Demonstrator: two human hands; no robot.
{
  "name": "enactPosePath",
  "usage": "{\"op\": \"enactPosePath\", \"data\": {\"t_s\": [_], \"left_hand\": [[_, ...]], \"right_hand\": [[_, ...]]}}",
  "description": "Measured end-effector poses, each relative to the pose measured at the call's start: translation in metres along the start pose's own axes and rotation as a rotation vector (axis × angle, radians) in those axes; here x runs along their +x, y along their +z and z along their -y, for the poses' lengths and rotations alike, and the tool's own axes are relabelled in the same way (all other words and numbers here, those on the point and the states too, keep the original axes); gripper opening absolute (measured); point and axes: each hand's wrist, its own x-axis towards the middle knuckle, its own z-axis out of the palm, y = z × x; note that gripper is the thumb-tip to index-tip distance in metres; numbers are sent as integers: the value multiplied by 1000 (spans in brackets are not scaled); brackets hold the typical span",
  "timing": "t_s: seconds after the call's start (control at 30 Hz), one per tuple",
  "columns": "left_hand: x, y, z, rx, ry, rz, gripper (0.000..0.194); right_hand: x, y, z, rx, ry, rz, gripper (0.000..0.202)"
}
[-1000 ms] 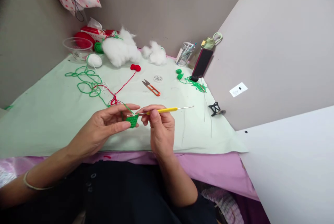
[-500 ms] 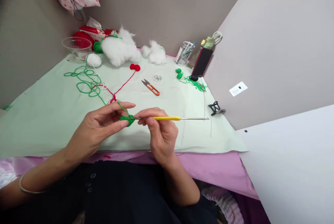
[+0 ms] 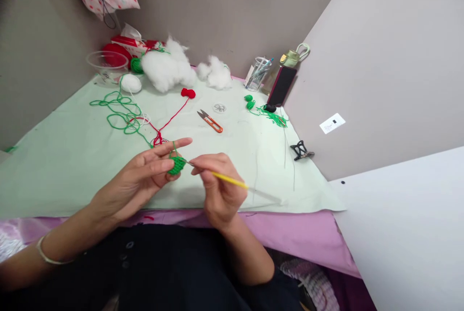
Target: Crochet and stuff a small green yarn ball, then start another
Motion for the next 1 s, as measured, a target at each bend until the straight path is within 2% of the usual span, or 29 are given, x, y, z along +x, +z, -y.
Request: {"op": "enactPosePath", "data": {"t_s": [0.07, 0.13, 0.23, 0.33, 0.43, 0.6, 0.7, 0.77, 0.87, 0.93, 1.0], "left_hand": [[1, -1, -2, 28, 39, -8, 41], [1, 0, 0, 85, 91, 7, 37], [1, 0, 5, 165, 158, 16, 38], [2, 1, 7, 178, 193, -14, 47], [3, 1, 4, 126, 142, -17, 54], [4, -3, -4, -20, -50, 121, 45], [4, -4, -4, -42, -55, 154, 38], [3, -3, 0, 10, 16, 96, 36], [2, -2, 6, 139, 170, 31, 41], [0, -2, 9, 227, 211, 33, 40], [-1, -5, 10, 300, 215, 35, 36]], "right_hand": [[5, 1, 1, 204, 174, -38, 21], [7, 3, 0, 312, 265, -27, 20], [6, 7, 1, 314, 278, 13, 17], [3, 8, 3, 237, 224, 45, 19], [2, 5, 4, 248, 217, 54, 17], [11, -2, -2, 494, 451, -7, 19], [16, -4, -4, 582, 543, -27, 21], [15, -3, -3, 599, 541, -9, 20], [9, 2, -1, 456, 445, 12, 17], [5, 4, 0, 346, 401, 8, 16], [3, 4, 0, 329, 406, -3, 16]]}}
